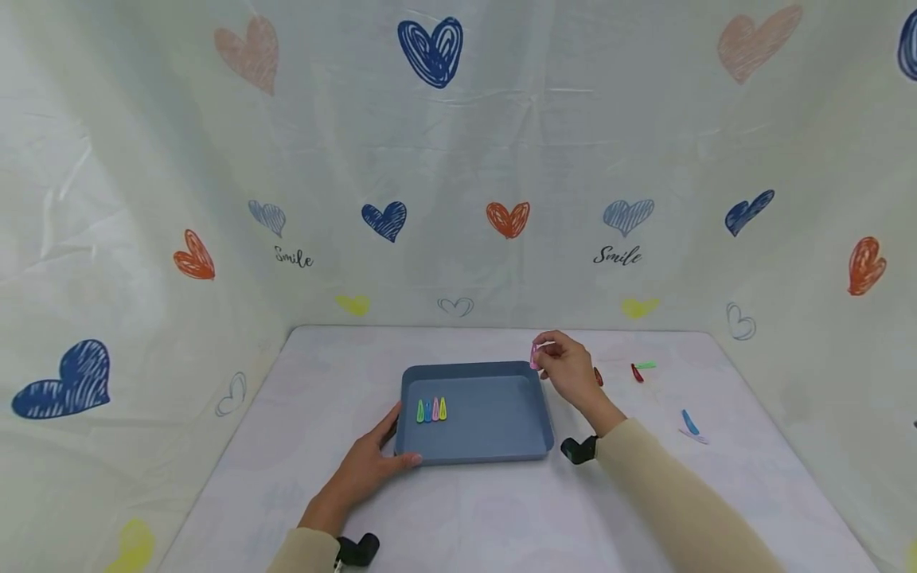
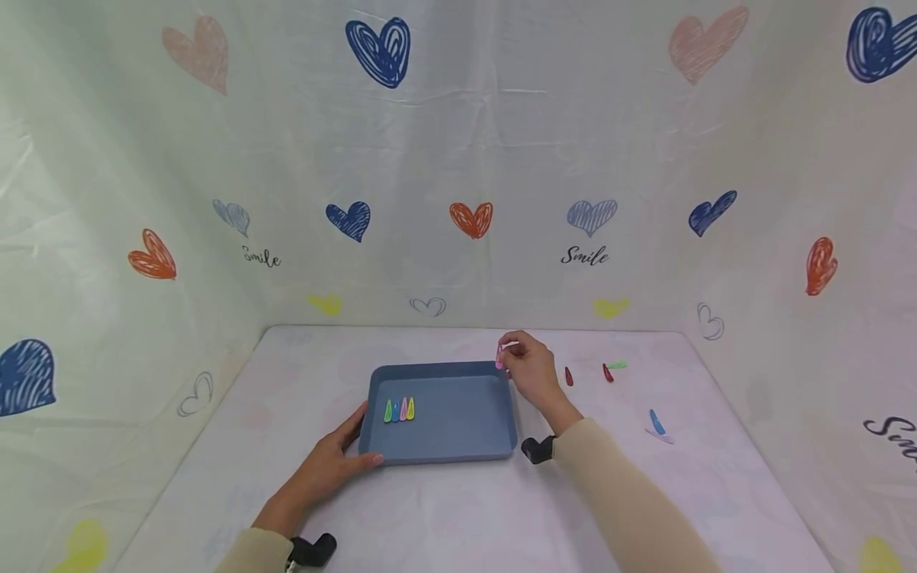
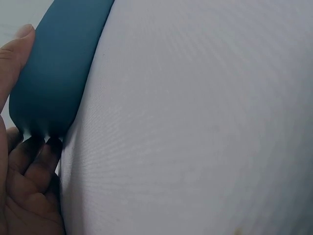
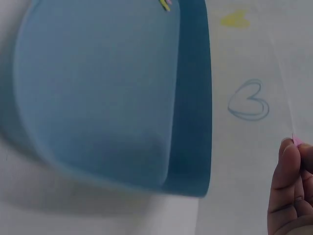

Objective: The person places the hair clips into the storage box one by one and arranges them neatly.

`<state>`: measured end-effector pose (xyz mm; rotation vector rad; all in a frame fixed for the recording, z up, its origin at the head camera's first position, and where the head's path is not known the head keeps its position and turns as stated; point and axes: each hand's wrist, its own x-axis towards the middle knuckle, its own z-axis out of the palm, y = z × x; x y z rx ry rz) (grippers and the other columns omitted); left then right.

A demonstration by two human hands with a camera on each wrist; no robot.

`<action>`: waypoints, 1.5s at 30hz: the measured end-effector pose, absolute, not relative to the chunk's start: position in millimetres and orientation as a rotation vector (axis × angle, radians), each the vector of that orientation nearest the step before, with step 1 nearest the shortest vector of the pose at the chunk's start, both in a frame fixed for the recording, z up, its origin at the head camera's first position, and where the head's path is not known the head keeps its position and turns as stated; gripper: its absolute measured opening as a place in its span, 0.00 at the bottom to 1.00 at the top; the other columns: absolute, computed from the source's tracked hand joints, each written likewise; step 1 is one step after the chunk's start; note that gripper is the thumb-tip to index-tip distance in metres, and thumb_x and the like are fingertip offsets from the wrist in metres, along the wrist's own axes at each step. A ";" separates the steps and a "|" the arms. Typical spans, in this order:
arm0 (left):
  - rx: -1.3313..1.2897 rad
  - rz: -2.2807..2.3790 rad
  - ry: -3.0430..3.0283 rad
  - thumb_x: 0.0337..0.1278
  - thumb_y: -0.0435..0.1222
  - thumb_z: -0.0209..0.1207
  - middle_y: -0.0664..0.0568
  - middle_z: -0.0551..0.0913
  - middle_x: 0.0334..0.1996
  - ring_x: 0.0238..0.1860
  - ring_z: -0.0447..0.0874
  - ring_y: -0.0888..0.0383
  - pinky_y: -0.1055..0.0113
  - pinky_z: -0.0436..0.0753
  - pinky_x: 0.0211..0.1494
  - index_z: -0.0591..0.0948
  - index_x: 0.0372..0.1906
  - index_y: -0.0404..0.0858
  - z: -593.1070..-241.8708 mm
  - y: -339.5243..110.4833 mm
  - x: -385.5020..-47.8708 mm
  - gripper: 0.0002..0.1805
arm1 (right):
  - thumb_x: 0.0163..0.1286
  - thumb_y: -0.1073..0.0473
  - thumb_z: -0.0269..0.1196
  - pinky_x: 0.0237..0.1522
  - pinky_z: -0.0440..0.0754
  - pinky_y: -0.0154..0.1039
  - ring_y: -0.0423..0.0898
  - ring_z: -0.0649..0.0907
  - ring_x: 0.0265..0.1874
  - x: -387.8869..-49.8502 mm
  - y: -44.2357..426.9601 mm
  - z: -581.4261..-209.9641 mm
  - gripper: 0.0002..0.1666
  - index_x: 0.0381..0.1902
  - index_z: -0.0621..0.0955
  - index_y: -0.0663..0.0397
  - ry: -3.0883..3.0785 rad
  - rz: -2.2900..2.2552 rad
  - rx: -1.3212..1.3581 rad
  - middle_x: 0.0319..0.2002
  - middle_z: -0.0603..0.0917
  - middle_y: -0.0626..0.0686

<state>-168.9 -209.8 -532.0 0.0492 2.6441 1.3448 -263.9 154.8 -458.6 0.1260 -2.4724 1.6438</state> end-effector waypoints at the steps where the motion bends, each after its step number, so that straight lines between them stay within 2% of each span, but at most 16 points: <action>1: 0.044 1.343 2.643 0.49 0.59 0.78 0.43 0.61 0.83 0.82 0.60 0.39 0.37 0.63 0.81 0.56 0.86 0.52 -531.9 -209.6 -168.6 0.63 | 0.73 0.69 0.65 0.34 0.91 0.45 0.53 0.90 0.32 -264.3 149.3 -458.8 0.11 0.52 0.84 0.59 -2.468 1.669 0.126 0.37 0.89 0.59; 8: 0.039 1.341 2.635 0.49 0.59 0.78 0.43 0.61 0.83 0.83 0.58 0.39 0.37 0.63 0.81 0.56 0.86 0.51 -530.3 -208.7 -169.1 0.63 | 0.73 0.69 0.67 0.33 0.91 0.45 0.66 0.89 0.35 -269.1 114.2 -460.6 0.14 0.54 0.85 0.62 -2.446 1.820 0.149 0.37 0.90 0.59; 10: 0.039 1.342 2.635 0.49 0.58 0.78 0.43 0.61 0.83 0.83 0.57 0.39 0.36 0.62 0.81 0.56 0.86 0.51 -529.3 -208.7 -169.2 0.63 | 0.72 0.69 0.67 0.33 0.91 0.48 0.64 0.89 0.32 -270.2 105.4 -461.4 0.14 0.54 0.85 0.63 -2.442 1.834 0.169 0.37 0.90 0.59; 15: 0.050 1.349 2.634 0.50 0.58 0.78 0.43 0.61 0.83 0.83 0.58 0.39 0.37 0.63 0.81 0.56 0.86 0.50 -530.9 -209.2 -169.2 0.62 | 0.71 0.70 0.67 0.35 0.91 0.54 0.49 0.87 0.24 -270.8 86.3 -465.3 0.14 0.54 0.85 0.61 -2.441 1.879 0.190 0.36 0.90 0.59; 17: 0.052 1.357 2.629 0.50 0.58 0.78 0.43 0.61 0.83 0.83 0.58 0.39 0.37 0.63 0.81 0.56 0.86 0.51 -531.0 -209.4 -170.0 0.62 | 0.72 0.70 0.67 0.35 0.92 0.54 0.46 0.87 0.23 -271.9 79.7 -467.1 0.13 0.53 0.85 0.60 -2.444 1.886 0.192 0.36 0.90 0.58; 24: 0.049 1.362 2.638 0.50 0.58 0.78 0.43 0.62 0.82 0.82 0.59 0.39 0.36 0.63 0.81 0.56 0.86 0.52 -529.9 -209.7 -171.8 0.62 | 0.73 0.69 0.66 0.37 0.92 0.54 0.48 0.88 0.25 -273.0 61.7 -471.4 0.13 0.54 0.85 0.61 -2.446 1.936 0.178 0.37 0.90 0.59; 31: 0.026 1.339 2.643 0.49 0.59 0.78 0.43 0.63 0.82 0.82 0.59 0.39 0.36 0.64 0.80 0.57 0.86 0.52 -531.5 -208.6 -171.3 0.62 | 0.74 0.67 0.66 0.32 0.92 0.47 0.47 0.88 0.23 -274.6 49.5 -491.2 0.11 0.53 0.85 0.61 -2.534 1.914 0.155 0.32 0.88 0.55; 38: 0.030 1.337 2.654 0.48 0.60 0.78 0.44 0.63 0.82 0.82 0.61 0.39 0.37 0.66 0.80 0.57 0.86 0.52 -532.6 -209.3 -170.8 0.62 | 0.74 0.67 0.65 0.26 0.87 0.38 0.44 0.85 0.19 -270.8 40.2 -502.4 0.09 0.50 0.85 0.57 -2.644 1.825 0.142 0.29 0.87 0.53; 45: 0.034 1.345 2.642 0.49 0.59 0.78 0.43 0.63 0.82 0.82 0.60 0.39 0.37 0.65 0.80 0.57 0.86 0.52 -532.2 -209.1 -170.5 0.62 | 0.73 0.67 0.66 0.24 0.86 0.38 0.44 0.85 0.19 -265.7 34.4 -511.3 0.09 0.50 0.85 0.57 -2.697 1.784 0.178 0.27 0.87 0.52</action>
